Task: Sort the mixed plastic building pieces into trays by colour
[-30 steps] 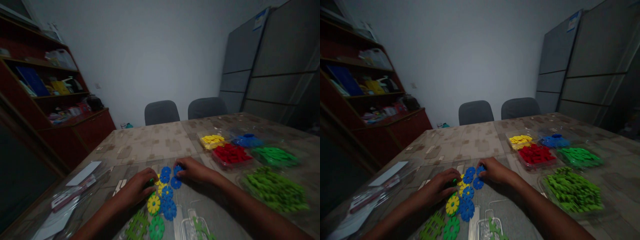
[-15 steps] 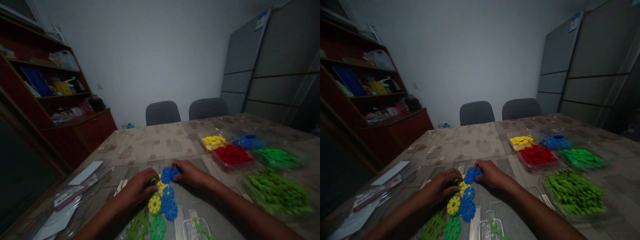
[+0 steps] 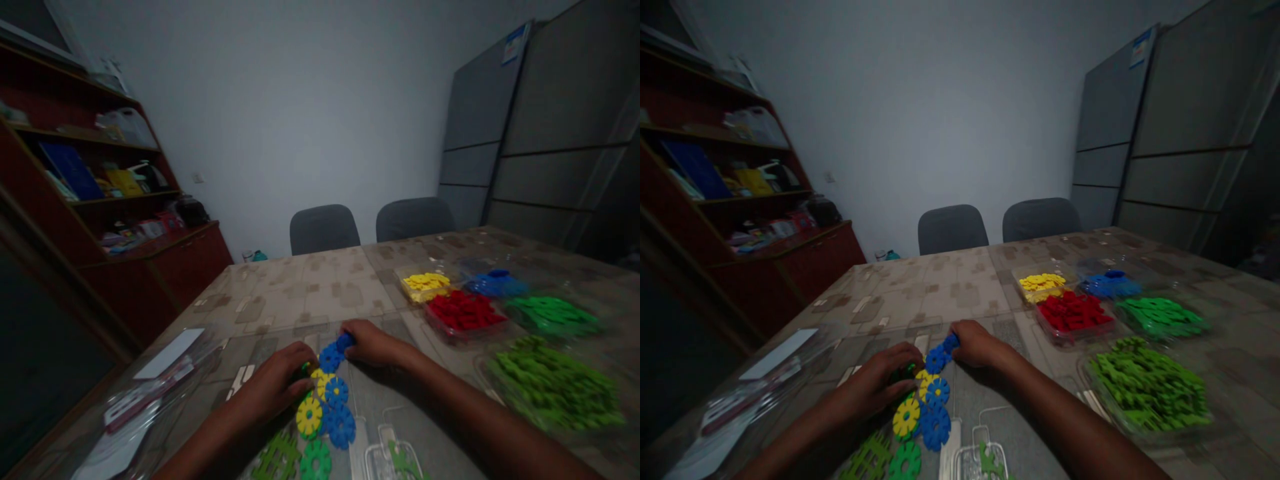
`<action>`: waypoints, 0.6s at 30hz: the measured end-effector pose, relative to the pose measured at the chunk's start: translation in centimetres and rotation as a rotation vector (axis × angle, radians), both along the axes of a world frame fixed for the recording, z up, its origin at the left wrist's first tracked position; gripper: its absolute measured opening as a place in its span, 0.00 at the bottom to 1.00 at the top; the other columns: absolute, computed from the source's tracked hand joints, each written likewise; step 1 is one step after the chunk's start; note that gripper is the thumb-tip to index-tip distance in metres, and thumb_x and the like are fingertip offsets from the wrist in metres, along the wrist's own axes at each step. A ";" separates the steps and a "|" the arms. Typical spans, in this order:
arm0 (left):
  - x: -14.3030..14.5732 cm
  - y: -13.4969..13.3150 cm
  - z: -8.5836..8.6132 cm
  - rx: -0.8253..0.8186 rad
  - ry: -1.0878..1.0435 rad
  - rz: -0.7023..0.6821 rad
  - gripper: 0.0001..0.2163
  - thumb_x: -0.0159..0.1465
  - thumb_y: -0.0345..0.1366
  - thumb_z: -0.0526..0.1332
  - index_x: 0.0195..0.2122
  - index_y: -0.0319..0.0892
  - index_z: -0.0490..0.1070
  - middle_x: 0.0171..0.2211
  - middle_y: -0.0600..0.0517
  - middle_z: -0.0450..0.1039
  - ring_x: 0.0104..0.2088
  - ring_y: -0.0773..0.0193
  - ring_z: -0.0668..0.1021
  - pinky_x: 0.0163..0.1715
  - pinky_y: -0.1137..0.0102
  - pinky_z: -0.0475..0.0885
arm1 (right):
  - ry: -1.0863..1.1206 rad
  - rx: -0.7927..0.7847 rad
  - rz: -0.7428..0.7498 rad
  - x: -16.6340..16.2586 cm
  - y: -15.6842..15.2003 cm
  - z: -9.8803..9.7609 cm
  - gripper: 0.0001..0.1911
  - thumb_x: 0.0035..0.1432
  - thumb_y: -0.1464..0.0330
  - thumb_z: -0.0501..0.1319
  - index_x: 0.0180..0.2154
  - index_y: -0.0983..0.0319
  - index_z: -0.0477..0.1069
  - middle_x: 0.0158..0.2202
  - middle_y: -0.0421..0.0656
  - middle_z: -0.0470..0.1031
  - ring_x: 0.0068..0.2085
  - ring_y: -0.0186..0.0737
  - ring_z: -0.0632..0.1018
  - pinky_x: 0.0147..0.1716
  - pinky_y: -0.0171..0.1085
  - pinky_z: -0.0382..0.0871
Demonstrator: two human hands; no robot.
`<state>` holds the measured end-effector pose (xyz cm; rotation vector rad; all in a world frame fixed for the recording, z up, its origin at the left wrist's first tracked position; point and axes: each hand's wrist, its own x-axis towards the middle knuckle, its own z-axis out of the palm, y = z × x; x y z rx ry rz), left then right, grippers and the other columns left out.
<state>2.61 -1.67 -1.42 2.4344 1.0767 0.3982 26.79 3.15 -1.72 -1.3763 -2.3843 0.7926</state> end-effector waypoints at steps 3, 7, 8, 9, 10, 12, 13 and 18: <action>0.1 0.0 -0.1 -0.005 -0.018 -0.006 0.07 0.66 0.36 0.60 0.45 0.43 0.70 0.44 0.47 0.72 0.44 0.58 0.75 0.46 0.67 0.69 | 0.019 0.016 -0.022 1.0 -1.0 0.3 0.08 0.50 0.76 0.63 0.35 0.64 0.73 0.38 0.44 0.78 0.40 0.42 0.75 0.37 0.34 0.63; 0.5 -0.4 -0.4 0.030 -0.040 0.037 0.11 0.67 0.35 0.58 0.50 0.45 0.69 0.49 0.46 0.72 0.49 0.55 0.74 0.51 0.64 0.69 | 0.023 -0.004 0.003 2.5 -3.1 1.5 0.06 0.50 0.75 0.64 0.34 0.64 0.74 0.34 0.43 0.78 0.37 0.42 0.76 0.35 0.33 0.63; 0.6 -0.5 -0.6 0.049 -0.044 0.051 0.13 0.68 0.35 0.57 0.53 0.45 0.69 0.51 0.46 0.72 0.52 0.54 0.73 0.53 0.62 0.67 | 0.021 -0.010 0.009 3.0 -3.7 1.8 0.07 0.49 0.75 0.64 0.34 0.63 0.75 0.35 0.43 0.79 0.37 0.42 0.77 0.35 0.34 0.63; 0.7 -0.5 -0.8 0.065 -0.048 0.060 0.14 0.69 0.36 0.56 0.55 0.46 0.68 0.54 0.45 0.71 0.54 0.53 0.72 0.56 0.60 0.66 | 0.019 -0.013 0.013 3.6 -4.2 2.2 0.08 0.49 0.75 0.64 0.35 0.63 0.75 0.35 0.43 0.79 0.38 0.43 0.77 0.36 0.34 0.63; 0.9 -0.6 -1.0 0.080 -0.054 0.062 0.15 0.70 0.36 0.55 0.57 0.47 0.66 0.56 0.45 0.70 0.56 0.52 0.71 0.58 0.59 0.65 | 0.017 -0.012 0.012 4.3 -4.7 2.7 0.09 0.49 0.76 0.64 0.36 0.62 0.75 0.36 0.43 0.79 0.38 0.43 0.77 0.36 0.34 0.64; 1.1 -0.5 -1.5 0.111 -0.075 0.031 0.17 0.72 0.37 0.52 0.60 0.51 0.64 0.59 0.46 0.68 0.59 0.52 0.69 0.59 0.58 0.63 | 0.002 0.018 -0.015 6.3 -5.1 3.7 0.11 0.51 0.75 0.63 0.38 0.62 0.75 0.37 0.43 0.80 0.38 0.44 0.77 0.37 0.35 0.65; 1.2 -0.5 -1.8 0.130 -0.090 0.003 0.17 0.72 0.36 0.51 0.61 0.53 0.63 0.60 0.47 0.68 0.59 0.53 0.69 0.60 0.57 0.64 | -0.005 0.045 -0.041 7.6 -5.1 4.2 0.11 0.51 0.74 0.62 0.39 0.61 0.75 0.37 0.44 0.80 0.38 0.44 0.78 0.37 0.36 0.65; 1.4 0.1 -3.6 0.237 -0.113 -0.089 0.20 0.71 0.33 0.53 0.62 0.58 0.59 0.60 0.49 0.69 0.58 0.54 0.71 0.59 0.55 0.65 | -0.014 0.272 -0.398 16.8 -1.8 6.9 0.10 0.49 0.70 0.64 0.37 0.59 0.75 0.37 0.44 0.80 0.39 0.48 0.79 0.40 0.40 0.69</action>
